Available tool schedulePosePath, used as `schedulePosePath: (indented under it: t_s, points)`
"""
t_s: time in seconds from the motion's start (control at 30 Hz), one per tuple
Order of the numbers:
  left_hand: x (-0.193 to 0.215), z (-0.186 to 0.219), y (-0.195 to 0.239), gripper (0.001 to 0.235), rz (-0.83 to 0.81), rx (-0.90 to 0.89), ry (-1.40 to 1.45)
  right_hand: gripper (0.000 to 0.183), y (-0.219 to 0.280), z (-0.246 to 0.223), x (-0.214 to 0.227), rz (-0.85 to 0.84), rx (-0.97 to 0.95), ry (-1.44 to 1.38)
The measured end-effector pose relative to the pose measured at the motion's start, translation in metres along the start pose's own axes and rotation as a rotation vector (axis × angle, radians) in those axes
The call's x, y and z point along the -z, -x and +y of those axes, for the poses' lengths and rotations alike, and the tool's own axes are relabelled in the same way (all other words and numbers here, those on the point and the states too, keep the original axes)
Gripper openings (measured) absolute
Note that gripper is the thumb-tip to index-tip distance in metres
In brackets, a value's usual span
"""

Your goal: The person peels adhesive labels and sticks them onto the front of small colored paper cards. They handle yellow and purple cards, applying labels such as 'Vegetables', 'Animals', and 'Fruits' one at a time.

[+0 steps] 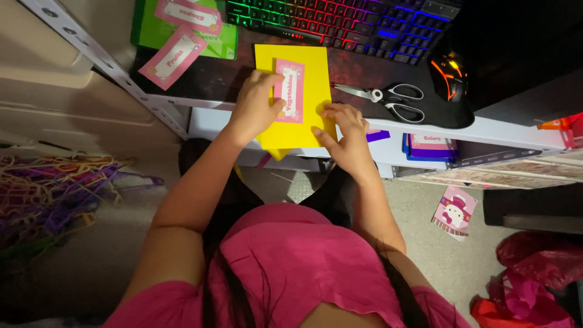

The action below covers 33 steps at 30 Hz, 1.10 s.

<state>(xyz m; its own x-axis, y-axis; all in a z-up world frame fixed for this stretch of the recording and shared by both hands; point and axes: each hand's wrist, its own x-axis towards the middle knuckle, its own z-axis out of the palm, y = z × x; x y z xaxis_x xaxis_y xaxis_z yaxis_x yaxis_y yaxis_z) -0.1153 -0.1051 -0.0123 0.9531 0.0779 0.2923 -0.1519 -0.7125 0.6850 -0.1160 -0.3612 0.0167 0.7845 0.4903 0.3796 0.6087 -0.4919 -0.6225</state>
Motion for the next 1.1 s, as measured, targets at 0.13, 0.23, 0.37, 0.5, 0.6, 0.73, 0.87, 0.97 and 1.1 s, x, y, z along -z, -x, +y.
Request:
schedulePosePath:
  t_s: [0.13,0.23,0.37,0.5,0.6,0.73,0.87,0.97,1.1]
  points:
    - [0.006,0.003,0.007,0.058,-0.125,-0.051,-0.087,0.041,-0.001,-0.010,0.008,-0.030,0.040,-0.008]
    - [0.021,0.024,0.018,0.082,-0.255,-0.031,-0.151,0.076,-0.001,-0.014,0.014,-0.163,0.122,0.040]
    - [0.027,0.044,0.031,0.102,-0.376,-0.156,-0.182,0.068,-0.004,-0.004,0.019,-0.150,0.153,-0.006]
    - [0.018,0.042,0.035,0.089,-0.451,-0.204,-0.259,0.062,-0.009,-0.001,0.019,-0.131,0.201,-0.048]
    - [0.014,0.030,0.026,0.069,-0.396,-0.314,-0.229,0.057,-0.012,-0.001,0.022,-0.127,0.204,-0.080]
    - [0.044,0.045,0.014,0.053,-0.444,-0.259,-0.037,0.050,-0.014,0.005,0.027,-0.107,0.196,-0.139]
    - [0.081,0.065,-0.016,0.032,-0.352,-0.221,0.028,0.051,-0.012,0.017,0.024,-0.048,0.079,-0.260]
    - [0.105,0.078,-0.033,0.031,-0.245,-0.241,0.040,0.055,-0.011,0.013,0.025,-0.048,0.003,-0.313]
    - [0.120,0.091,-0.038,0.037,-0.204,-0.292,0.080,0.052,-0.012,0.012,0.023,-0.035,-0.011,-0.306]
